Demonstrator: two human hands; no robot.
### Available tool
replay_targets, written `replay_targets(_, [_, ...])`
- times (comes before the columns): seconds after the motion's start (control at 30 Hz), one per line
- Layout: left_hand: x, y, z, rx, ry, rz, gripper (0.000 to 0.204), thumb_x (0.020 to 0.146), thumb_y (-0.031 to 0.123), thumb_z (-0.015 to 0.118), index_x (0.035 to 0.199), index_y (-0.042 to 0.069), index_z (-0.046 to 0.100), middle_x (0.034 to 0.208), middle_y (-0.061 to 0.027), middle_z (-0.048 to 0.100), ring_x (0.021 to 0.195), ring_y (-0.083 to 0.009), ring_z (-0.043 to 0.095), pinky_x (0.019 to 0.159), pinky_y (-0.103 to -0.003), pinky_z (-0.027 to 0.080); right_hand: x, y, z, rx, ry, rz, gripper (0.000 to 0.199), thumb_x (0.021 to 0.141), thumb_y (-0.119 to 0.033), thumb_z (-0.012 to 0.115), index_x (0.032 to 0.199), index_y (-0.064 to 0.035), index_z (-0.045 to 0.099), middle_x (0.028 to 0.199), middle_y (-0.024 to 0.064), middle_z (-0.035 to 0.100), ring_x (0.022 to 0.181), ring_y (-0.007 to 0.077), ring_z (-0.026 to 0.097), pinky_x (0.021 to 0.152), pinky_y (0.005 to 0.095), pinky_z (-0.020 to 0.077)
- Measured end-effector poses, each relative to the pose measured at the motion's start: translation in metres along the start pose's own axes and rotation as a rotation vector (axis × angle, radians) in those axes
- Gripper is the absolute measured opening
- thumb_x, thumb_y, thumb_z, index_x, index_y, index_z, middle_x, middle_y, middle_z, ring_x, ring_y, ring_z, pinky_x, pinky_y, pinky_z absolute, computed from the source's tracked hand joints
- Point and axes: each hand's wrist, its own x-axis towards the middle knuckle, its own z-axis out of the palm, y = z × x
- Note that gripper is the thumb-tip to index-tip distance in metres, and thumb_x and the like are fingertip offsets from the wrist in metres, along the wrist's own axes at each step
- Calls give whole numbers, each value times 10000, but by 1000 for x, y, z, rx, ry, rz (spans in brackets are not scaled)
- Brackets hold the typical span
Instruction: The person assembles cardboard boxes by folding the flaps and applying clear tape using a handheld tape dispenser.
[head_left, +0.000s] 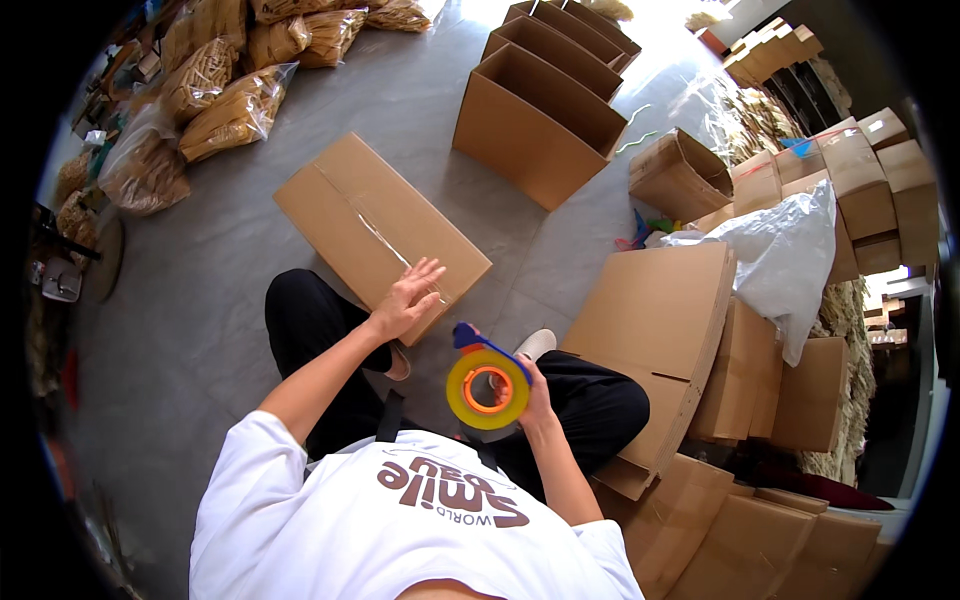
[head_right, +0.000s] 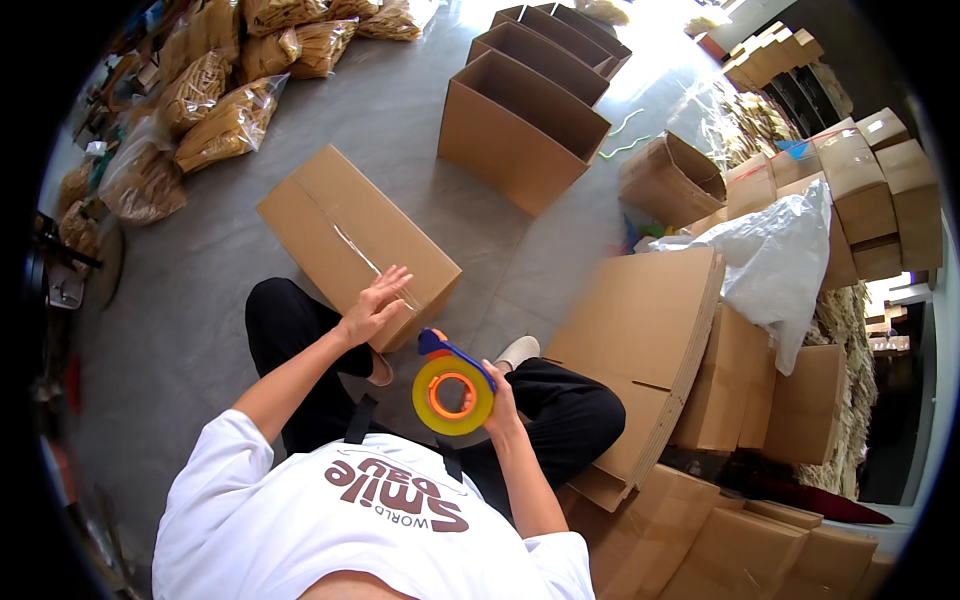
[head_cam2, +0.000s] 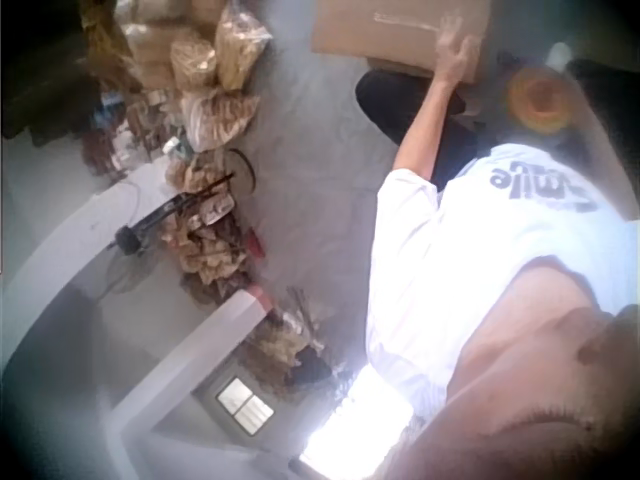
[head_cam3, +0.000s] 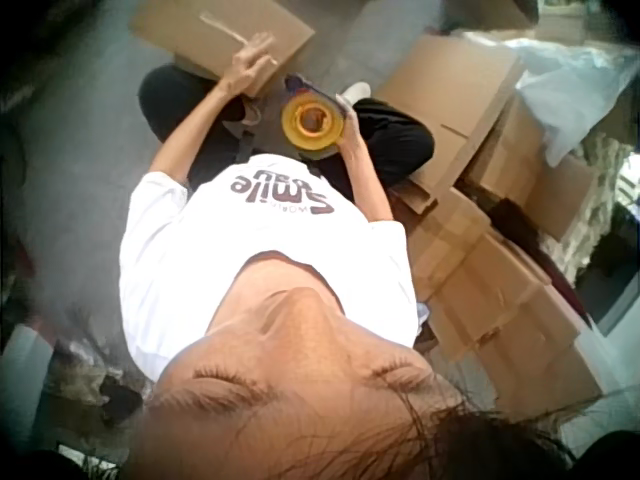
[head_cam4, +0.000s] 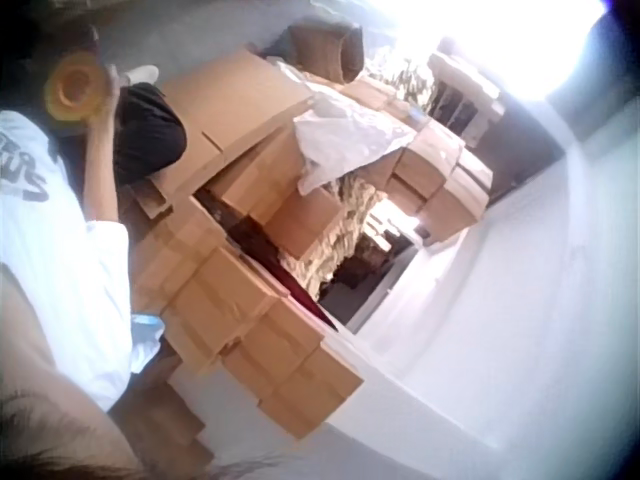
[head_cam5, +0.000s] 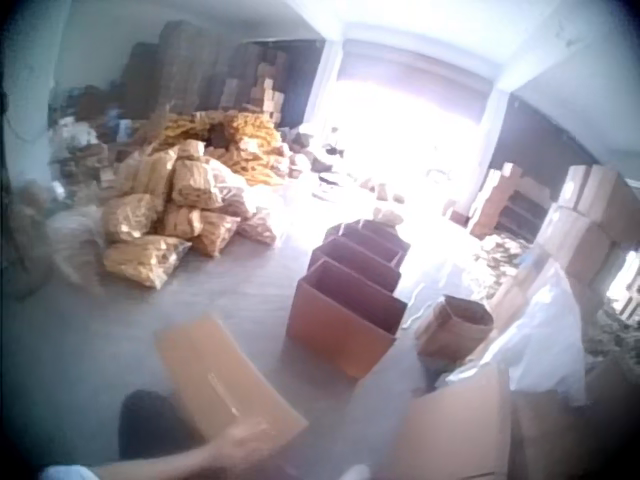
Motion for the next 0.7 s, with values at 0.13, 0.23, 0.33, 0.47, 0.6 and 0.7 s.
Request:
replay_targets(0.13, [-10,61,-3,-322,104,-131,184,838,126,623,968,-1,650,929,-88,667,904,-205,627,818,-307,485,-31,-1,2,321,-358,-125,423,903,-405,379,891,-36,585,529,53,491,412,148,437,409,252,353])
replay_targets(0.23, [-23,86,-7,-638,-19,-323,136,859,113,614,904,-9,651,814,-45,646,788,-105,598,752,-215,475,-39,2,16,367,-390,-174,434,906,-407,363,981,-35,572,476,16,437,373,111,383,383,228,332])
replay_targets(0.33, [-26,113,-14,-778,-32,-329,111,864,109,616,866,2,644,735,-26,619,695,-73,554,670,-197,464,-49,4,40,363,-373,-199,414,903,-367,380,1002,-12,568,427,-25,395,323,71,339,358,171,336])
replay_targets(0.47, [-28,141,-26,-883,-35,-331,133,864,142,623,859,10,644,715,-26,612,672,-67,548,621,-191,450,-43,9,39,322,-437,-212,414,900,-386,374,950,-22,565,468,-12,429,350,84,367,367,191,344])
replay_targets(0.6, [-36,145,-34,-968,-98,-422,191,870,208,622,867,19,648,697,-24,616,607,-63,549,548,-175,432,-46,6,38,223,-495,-256,400,897,-387,355,930,-39,549,565,51,502,442,143,450,442,246,391])
replay_targets(0.7, [-40,151,-41,-1042,-149,-583,237,864,275,627,832,42,658,682,-8,615,603,-62,542,527,-195,417,-57,3,45,11,-148,-456,332,856,-305,466,965,0,541,757,96,598,674,162,595,639,264,486])
